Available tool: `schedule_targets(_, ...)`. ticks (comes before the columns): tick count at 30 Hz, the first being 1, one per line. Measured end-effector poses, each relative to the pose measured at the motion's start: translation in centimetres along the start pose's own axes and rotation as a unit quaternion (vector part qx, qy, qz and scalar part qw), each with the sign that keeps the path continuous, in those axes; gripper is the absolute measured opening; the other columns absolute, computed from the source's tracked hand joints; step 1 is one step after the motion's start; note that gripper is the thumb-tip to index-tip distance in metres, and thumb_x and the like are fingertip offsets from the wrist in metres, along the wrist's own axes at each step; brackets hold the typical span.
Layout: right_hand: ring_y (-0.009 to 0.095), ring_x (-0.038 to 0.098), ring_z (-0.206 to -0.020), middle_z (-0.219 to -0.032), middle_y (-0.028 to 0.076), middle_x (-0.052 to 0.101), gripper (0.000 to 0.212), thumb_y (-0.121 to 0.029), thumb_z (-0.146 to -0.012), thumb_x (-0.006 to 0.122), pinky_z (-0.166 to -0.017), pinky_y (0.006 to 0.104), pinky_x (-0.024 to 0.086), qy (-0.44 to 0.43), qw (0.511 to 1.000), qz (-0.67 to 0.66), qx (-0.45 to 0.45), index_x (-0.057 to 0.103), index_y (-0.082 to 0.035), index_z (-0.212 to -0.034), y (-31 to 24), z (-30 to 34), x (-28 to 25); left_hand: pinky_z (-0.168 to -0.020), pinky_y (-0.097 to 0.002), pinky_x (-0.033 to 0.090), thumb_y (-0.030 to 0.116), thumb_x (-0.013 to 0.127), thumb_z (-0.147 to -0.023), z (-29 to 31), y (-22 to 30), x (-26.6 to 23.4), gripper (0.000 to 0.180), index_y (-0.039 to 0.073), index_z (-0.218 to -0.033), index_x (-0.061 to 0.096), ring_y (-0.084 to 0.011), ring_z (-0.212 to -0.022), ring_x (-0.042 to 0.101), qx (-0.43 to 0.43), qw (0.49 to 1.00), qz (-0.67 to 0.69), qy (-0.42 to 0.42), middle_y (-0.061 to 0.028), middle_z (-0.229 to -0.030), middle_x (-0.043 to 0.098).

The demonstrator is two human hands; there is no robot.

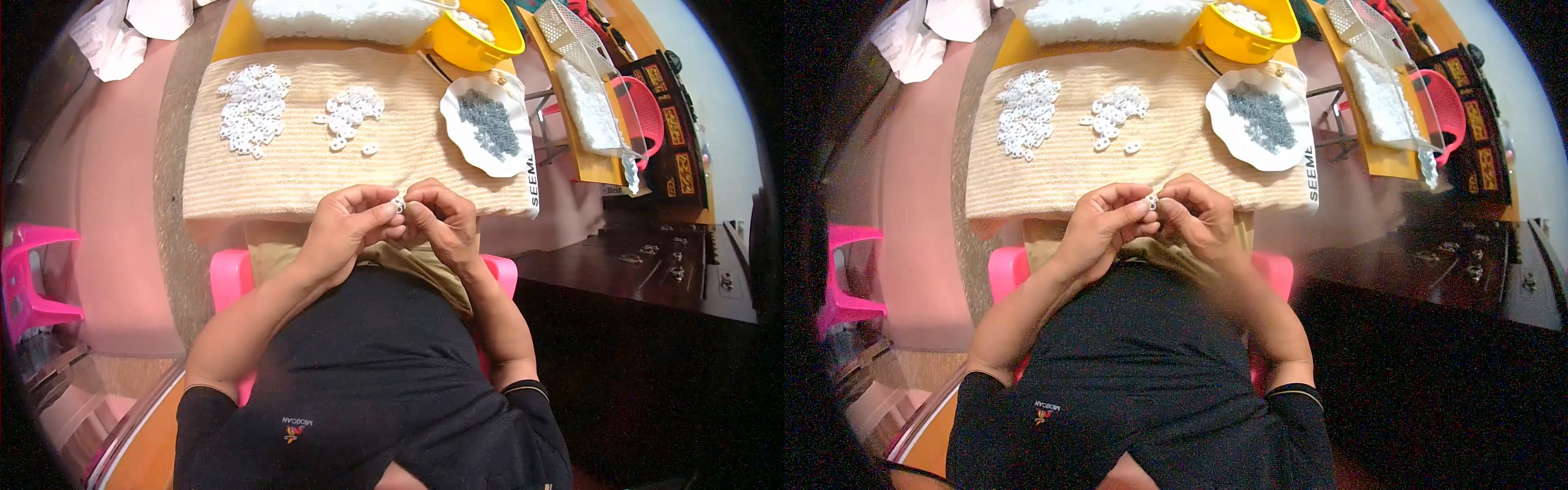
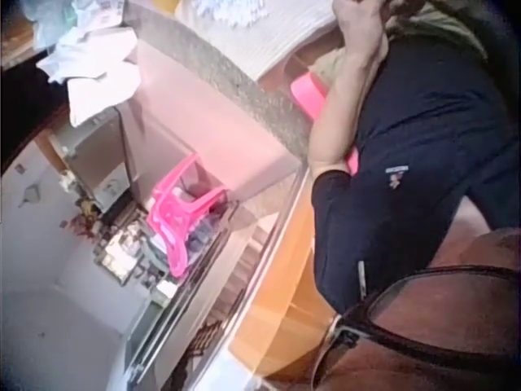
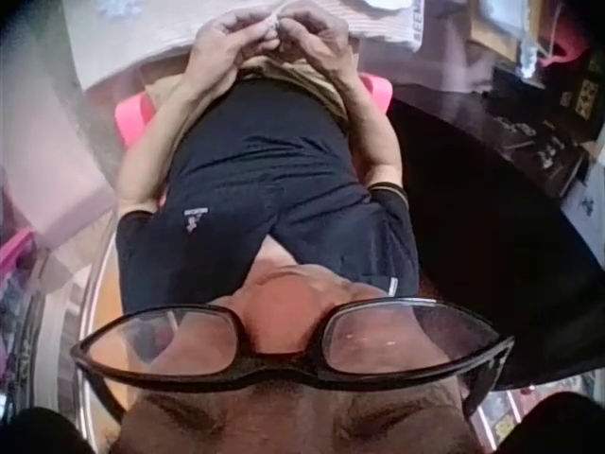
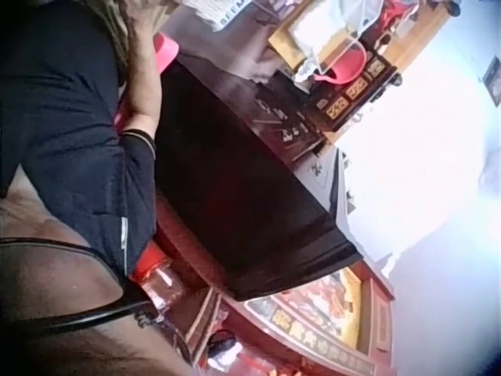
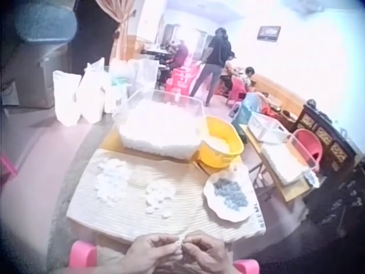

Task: Manually assemble small white plastic components by inserting grey pins into them.

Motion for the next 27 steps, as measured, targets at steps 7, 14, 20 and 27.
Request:
schedule_targets(7, 0.009, 0.057, -0.066, -0.093, 0.007, 0.057, 0.009, -0.003, -0.092, 0.057, -0.057, 0.0203, 0.048, -0.003, 1.0, 0.004, 0.007, 0.059, 0.005, -0.095, 0.28, 0.06, 0.1, -0.075, -0.0261, 0.057, 0.006, 0.062, -0.089, 0.0, 0.01, -0.12, 0.018, -0.001, -0.105, 0.059, -0.0133, -0.08, 0.066, -0.005, 1.0, 0.002, 0.011, -0.0079, -0.092, 0.066)
schedule_targets(14, 0.008, 0.056, -0.067, -0.091, 0.007, 0.057, 0.008, -0.003, -0.092, 0.057, -0.058, 0.0205, 0.047, 0.001, 1.0, 0.016, 0.0, 0.059, 0.005, -0.095, 0.15, 0.06, 0.04, -0.075, -0.0257, 0.057, 0.006, 0.062, -0.089, -0.05, -0.1, -0.18, 0.018, -0.001, -0.105, 0.059, -0.0135, -0.08, 0.066, -0.003, 1.0, 0.005, 0.015, -0.0086, -0.093, 0.066)
schedule_targets(20, 0.008, 0.056, -0.067, -0.09, 0.006, 0.057, 0.008, -0.003, -0.092, 0.057, -0.058, 0.0208, 0.047, 0.0, 1.0, 0.017, 0.018, 0.059, 0.004, -0.095, 0.46, 0.09, 0.02, -0.075, -0.0259, 0.057, 0.006, 0.062, -0.089, -0.06, -0.16, -0.28, 0.017, -0.001, -0.104, 0.059, -0.0135, -0.079, 0.066, -0.001, 1.0, -0.002, 0.011, -0.0088, -0.093, 0.066)
schedule_targets(27, 0.008, 0.056, -0.068, -0.09, 0.005, 0.057, 0.008, -0.003, -0.092, 0.058, -0.059, 0.02, 0.046, -0.009, 0.999, 0.049, -0.004, 0.06, 0.004, -0.093, 0.08, 0.06, 0.12, -0.075, -0.0265, 0.057, 0.005, 0.063, -0.088, -0.08, -0.3, -0.34, 0.018, -0.001, -0.104, 0.06, -0.0138, -0.08, 0.066, 0.013, 1.0, -0.024, 0.008, -0.0089, -0.093, 0.066)
Point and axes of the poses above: each hand's wrist, its own z-axis away from the middle knuckle, its own x-axis out of the palm, y = z × x, the point moved 1 cm from there along -z, towards the middle knuckle
